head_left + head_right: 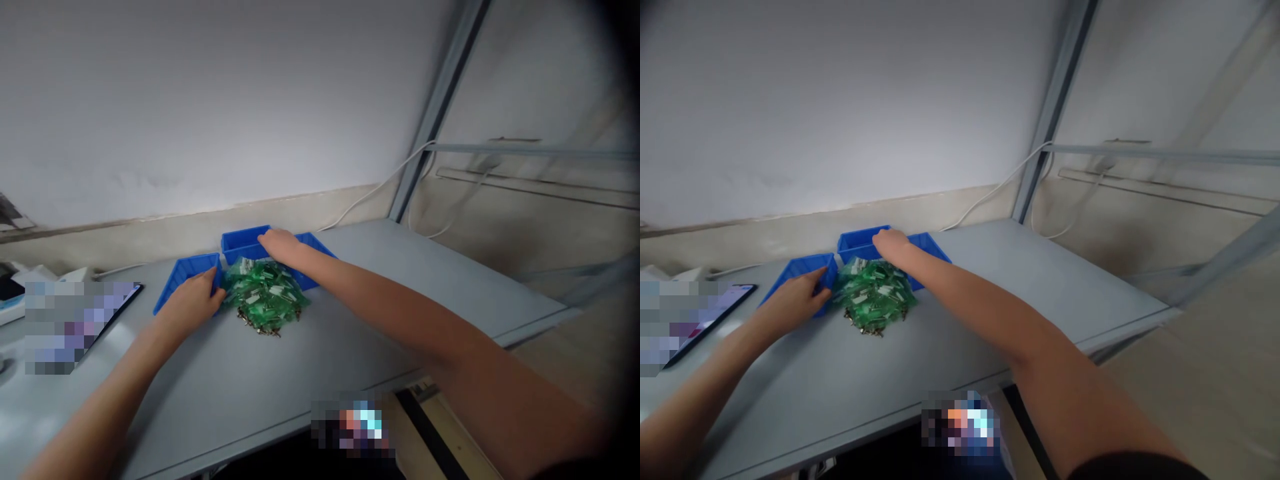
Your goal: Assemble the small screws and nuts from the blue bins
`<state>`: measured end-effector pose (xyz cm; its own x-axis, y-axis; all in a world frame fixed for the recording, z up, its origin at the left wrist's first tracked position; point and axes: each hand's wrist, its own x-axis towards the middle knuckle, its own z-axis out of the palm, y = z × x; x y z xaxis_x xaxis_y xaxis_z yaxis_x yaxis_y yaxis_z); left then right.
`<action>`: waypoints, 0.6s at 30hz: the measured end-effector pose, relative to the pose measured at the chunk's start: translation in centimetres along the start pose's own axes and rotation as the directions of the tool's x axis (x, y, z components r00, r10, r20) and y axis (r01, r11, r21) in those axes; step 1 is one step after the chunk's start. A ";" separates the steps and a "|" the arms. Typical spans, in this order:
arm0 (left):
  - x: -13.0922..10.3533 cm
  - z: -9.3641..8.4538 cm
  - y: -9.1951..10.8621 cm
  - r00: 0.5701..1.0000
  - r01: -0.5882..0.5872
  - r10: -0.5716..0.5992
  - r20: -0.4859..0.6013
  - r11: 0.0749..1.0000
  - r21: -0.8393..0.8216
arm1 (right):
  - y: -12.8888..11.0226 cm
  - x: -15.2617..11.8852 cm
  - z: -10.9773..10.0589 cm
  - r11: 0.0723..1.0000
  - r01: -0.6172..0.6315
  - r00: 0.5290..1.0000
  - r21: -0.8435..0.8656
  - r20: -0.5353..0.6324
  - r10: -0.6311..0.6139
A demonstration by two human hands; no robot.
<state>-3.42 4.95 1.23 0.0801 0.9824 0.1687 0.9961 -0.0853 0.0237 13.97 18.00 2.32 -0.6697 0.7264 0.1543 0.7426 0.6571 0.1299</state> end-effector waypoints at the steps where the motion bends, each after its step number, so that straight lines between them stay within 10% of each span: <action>1: 0.0 0.0 0.1 1.000 0.005 -0.005 0.014 1.000 0.018 | 0.2 0.1 0.1 1.000 0.003 1.000 0.004 -0.002 -0.003; 18: -0.4 0.1 0.2 1.000 0.006 -0.006 0.025 1.000 -0.017 | 1.1 -2.6 -0.5 0.980 -0.160 0.986 0.117 -0.016 0.163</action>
<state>-3.28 4.51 1.10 0.0755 0.9868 0.1436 0.9958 -0.0822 0.0411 16.57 16.73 2.56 -0.5391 0.8206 0.1895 0.8344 0.5510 -0.0119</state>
